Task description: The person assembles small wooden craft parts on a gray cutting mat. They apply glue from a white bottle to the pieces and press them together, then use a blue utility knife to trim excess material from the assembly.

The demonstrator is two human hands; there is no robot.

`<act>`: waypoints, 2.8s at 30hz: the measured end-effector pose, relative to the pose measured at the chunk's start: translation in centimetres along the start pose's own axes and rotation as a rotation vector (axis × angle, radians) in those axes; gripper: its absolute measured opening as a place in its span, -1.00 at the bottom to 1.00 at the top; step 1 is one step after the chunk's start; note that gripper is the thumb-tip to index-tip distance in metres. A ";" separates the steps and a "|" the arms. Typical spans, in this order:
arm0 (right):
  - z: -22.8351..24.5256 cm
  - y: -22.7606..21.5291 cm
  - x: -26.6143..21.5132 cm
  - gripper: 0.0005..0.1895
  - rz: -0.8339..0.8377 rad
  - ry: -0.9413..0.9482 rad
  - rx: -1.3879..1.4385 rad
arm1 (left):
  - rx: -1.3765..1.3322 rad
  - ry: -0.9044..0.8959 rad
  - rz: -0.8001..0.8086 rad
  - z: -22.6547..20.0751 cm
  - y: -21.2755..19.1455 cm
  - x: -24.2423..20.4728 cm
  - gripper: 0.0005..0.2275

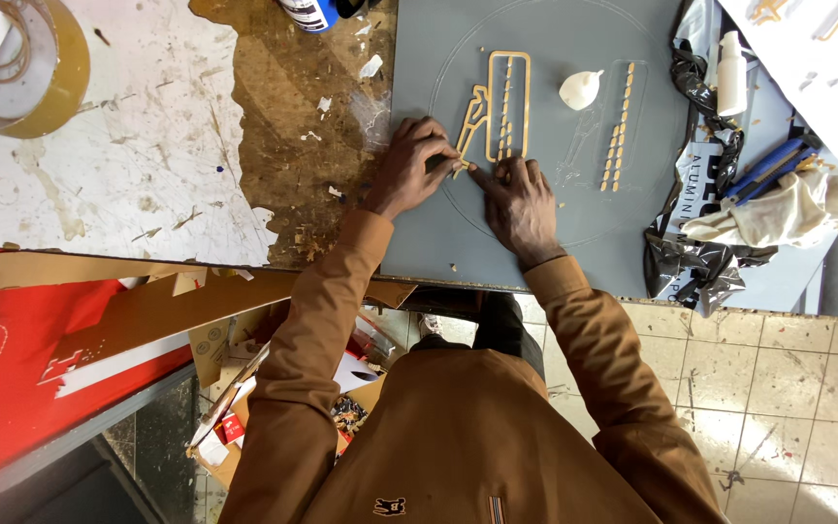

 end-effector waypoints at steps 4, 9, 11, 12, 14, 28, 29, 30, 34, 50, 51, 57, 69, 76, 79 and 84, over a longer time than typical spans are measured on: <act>0.0 -0.1 -0.2 -0.64 0.011 -0.001 -0.003 | 0.007 0.004 -0.027 -0.2 0.0 0.6 -0.89; -0.3 0.3 -0.4 -0.52 0.008 -0.001 -0.012 | -0.047 0.011 -0.033 0.1 -0.3 0.6 -0.90; -0.3 0.2 -0.4 -0.55 0.009 0.003 0.006 | -0.071 0.005 -0.021 0.4 -0.2 0.3 -0.92; -0.3 0.2 -0.5 -0.55 0.013 0.005 0.006 | -0.074 0.003 -0.019 0.4 -0.1 0.2 -0.92; -0.4 0.4 -0.5 -0.52 0.010 -0.005 -0.008 | -0.078 0.012 -0.018 0.6 -0.1 0.3 -0.92; 0.3 -0.7 0.3 -0.67 -0.001 -0.006 0.009 | -0.075 0.004 -0.025 0.3 -0.4 0.4 -0.91; 0.3 -0.8 0.3 -0.66 -0.003 -0.012 0.016 | -0.080 0.007 -0.028 0.3 -0.3 0.4 -0.91; 0.2 -0.6 0.1 -0.66 -0.003 -0.012 0.016 | -0.081 0.006 -0.029 0.4 -0.2 0.3 -0.91; 0.0 -0.3 0.0 -0.60 0.003 -0.011 0.021 | -0.097 0.013 -0.040 0.3 -0.3 0.4 -0.88; 0.1 -0.8 0.1 -0.71 -0.047 -0.017 0.054 | 0.005 0.031 0.040 0.5 0.1 0.5 -0.86; 0.0 -0.8 0.1 -0.71 -0.050 -0.020 0.051 | 0.006 0.035 0.036 0.5 0.2 0.5 -0.86; -1.6 -2.0 0.1 -0.81 -0.083 0.175 0.347 | 0.019 0.061 0.005 0.7 0.4 0.3 -0.85; -24.2 -8.7 -0.5 -0.59 -0.245 0.659 -0.374 | -0.026 0.038 0.040 0.6 0.7 0.4 -0.79; -31.3 -8.2 -0.8 -0.41 -0.178 0.612 -0.148 | 0.006 -0.003 0.038 1.5 1.2 0.2 -0.89; -28.5 -11.1 -1.1 -0.38 -0.349 0.783 0.457 | 0.009 -0.017 0.061 1.4 1.2 0.6 -0.91; -22.4 -11.5 -3.1 -0.33 -0.602 0.954 1.553 | 0.027 -0.021 0.088 1.7 1.4 0.5 -0.91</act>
Point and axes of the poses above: each hand's wrist, its own x-axis towards the middle knuckle, its own y-axis out of the palm, z = x × y, the point moved 5 cm from there along x, towards the middle knuckle, and after that the axes turned 2 degrees about -z, right-handed, at the moved point
